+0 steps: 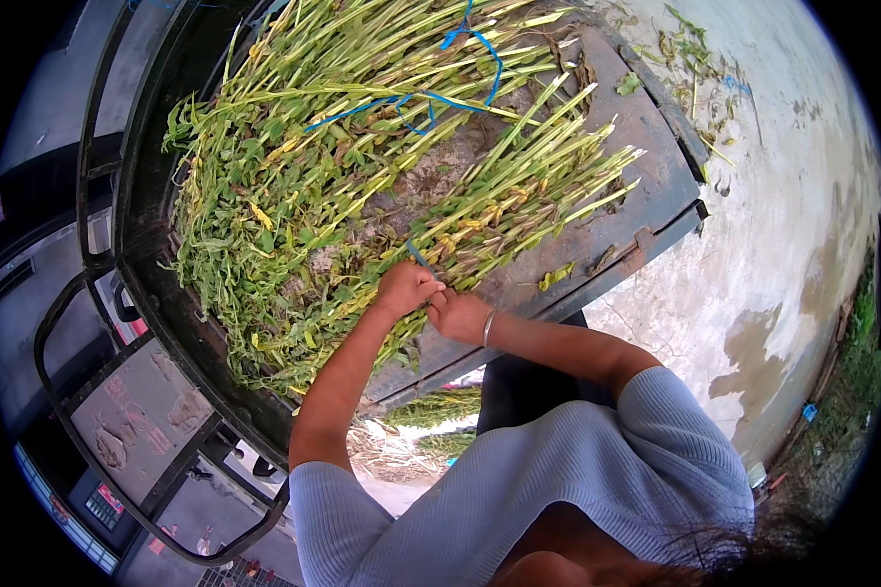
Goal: The person gathers long green plant stalks from a pile on a cart bed and arranges them into a neat bundle. They use a blue plastic tie to secure the stalks together, wrapping it around the center and pulling it tight to hold the bundle in place.
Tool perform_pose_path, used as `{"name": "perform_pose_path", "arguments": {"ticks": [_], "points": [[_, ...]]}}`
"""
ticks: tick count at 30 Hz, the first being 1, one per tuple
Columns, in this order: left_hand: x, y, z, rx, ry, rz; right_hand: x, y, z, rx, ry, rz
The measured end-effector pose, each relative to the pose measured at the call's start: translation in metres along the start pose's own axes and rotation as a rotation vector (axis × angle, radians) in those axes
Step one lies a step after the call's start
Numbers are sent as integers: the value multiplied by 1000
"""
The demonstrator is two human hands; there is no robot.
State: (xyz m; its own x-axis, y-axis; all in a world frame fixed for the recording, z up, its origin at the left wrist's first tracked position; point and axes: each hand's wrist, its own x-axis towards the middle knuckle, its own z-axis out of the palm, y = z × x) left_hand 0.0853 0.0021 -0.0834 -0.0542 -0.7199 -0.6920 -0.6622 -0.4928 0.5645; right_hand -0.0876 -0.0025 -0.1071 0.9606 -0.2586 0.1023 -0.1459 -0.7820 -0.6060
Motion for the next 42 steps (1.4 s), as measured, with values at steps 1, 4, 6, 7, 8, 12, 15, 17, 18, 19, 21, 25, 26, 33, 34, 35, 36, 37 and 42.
{"name": "perform_pose_path", "arguments": {"ticks": [1,4,6,7,8,12,15,17,18,19,21,25,26,33,34,35,36,37,42], "points": [[-2,1,3,1,40,8,0,-2,0,3,16,26],[-1,3,8,-231,76,-127,1,-5,-1,2,126,70],[3,-5,16,-325,99,-216,2,-9,-2,57,106,148],[3,-7,17,-375,119,-263,3,-10,-3,84,94,177],[4,-8,18,-376,133,-259,1,-12,-2,115,98,187],[0,-16,22,-335,219,-150,-9,-15,-17,246,258,209],[-5,-13,25,-215,274,-108,2,-3,-42,276,363,318],[-12,5,19,-89,307,-88,21,14,-58,162,334,339],[-12,-3,27,-36,338,-81,37,21,-67,52,290,298],[-12,2,29,-42,385,-56,50,29,-74,-57,254,261],[-15,12,32,-45,481,-19,72,48,-63,-150,108,223],[-17,11,35,-30,469,-148,80,55,-55,-209,21,235],[-18,9,37,-27,437,-154,79,55,-47,-222,109,222],[-22,4,44,-149,453,-61,70,68,-55,9,78,137],[-23,4,46,-167,471,-42,72,70,-56,56,28,179],[-23,4,47,-184,487,-21,76,72,-56,21,12,175],[-19,-4,46,-231,534,26,81,74,-55,-15,-3,174],[-19,-5,41,-233,498,7,89,75,-62,-60,-13,170],[-12,-18,36,-307,412,-49,51,26,-75,-11,330,197]]}}
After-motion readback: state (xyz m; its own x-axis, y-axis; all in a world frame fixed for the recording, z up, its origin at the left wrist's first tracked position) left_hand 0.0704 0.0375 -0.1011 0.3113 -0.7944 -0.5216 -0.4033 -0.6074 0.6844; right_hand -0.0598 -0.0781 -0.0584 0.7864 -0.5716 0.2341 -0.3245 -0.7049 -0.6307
